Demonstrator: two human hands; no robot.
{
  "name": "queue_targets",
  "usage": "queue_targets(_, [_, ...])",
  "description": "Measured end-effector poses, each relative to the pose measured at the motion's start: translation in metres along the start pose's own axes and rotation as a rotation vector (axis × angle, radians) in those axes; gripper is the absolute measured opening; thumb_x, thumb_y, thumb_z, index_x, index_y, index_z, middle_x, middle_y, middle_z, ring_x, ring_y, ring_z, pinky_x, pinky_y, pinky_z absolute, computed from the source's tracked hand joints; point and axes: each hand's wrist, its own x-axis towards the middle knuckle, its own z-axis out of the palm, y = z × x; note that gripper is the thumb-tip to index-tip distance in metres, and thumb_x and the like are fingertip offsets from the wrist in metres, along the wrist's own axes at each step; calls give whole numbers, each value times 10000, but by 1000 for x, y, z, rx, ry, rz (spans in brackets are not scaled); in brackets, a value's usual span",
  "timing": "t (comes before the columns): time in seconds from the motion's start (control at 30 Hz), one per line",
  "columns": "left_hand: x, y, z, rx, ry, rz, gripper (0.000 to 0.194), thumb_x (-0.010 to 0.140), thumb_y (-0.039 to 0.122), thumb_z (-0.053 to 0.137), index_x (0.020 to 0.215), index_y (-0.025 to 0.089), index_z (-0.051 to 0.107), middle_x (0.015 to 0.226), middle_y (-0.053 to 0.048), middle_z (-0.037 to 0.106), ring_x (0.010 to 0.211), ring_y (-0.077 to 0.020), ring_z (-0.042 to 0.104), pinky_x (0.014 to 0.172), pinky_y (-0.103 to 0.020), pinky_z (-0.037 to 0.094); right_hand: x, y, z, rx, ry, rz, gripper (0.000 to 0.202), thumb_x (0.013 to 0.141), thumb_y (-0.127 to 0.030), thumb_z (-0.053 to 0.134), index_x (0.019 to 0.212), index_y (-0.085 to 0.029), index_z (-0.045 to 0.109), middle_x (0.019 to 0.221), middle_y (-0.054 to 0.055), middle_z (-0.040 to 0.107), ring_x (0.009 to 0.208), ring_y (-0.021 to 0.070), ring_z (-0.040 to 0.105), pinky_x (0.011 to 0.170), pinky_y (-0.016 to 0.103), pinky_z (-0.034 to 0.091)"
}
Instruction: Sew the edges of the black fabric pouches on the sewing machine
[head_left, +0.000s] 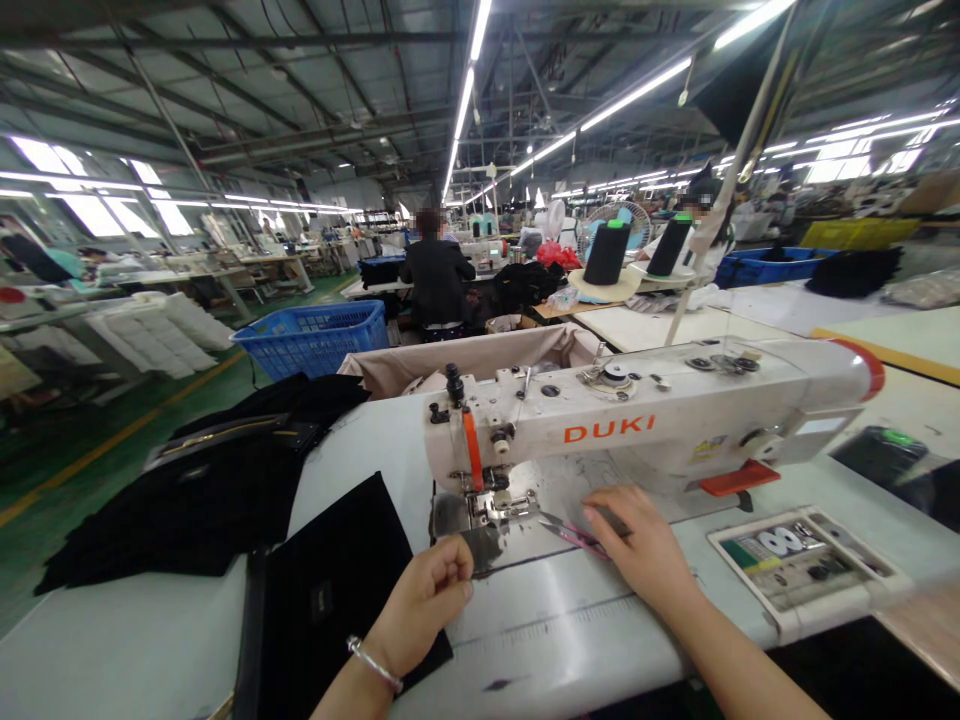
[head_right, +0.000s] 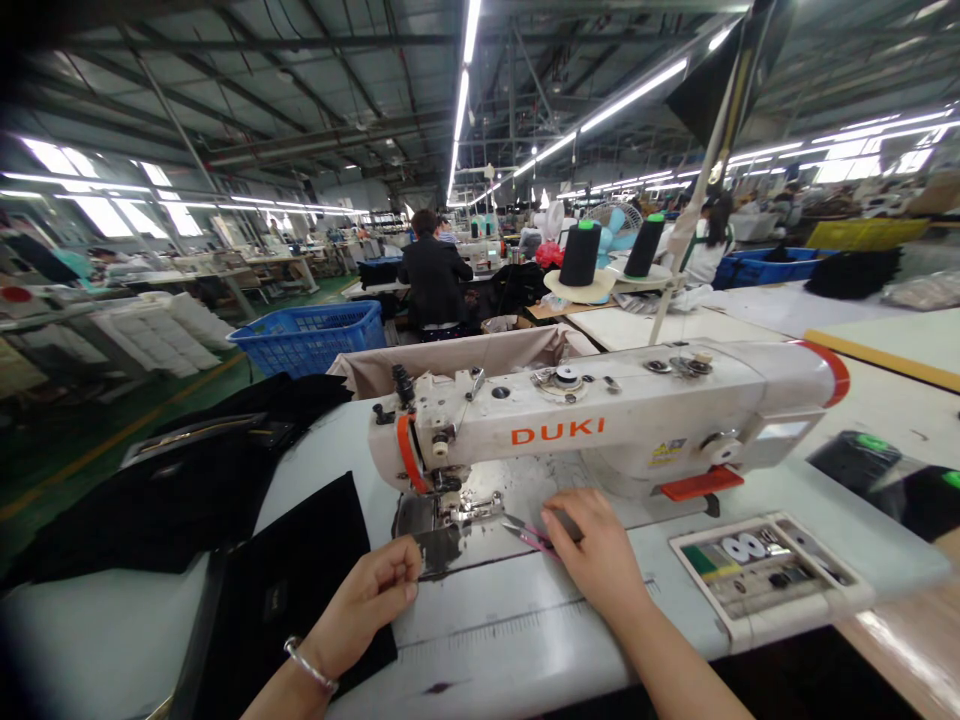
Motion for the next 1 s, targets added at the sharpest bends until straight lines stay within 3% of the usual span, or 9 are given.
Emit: queue_targets(1.0, [-1, 1, 3, 7, -6, -17, 79, 715, 178, 498, 708, 180, 420, 603, 58, 344, 561, -93, 291, 507, -221, 219, -2, 2, 1, -7, -18, 16, 154, 930, -341, 517, 968, -237, 623, 982, 59, 647, 966, 249, 560, 864, 428, 441])
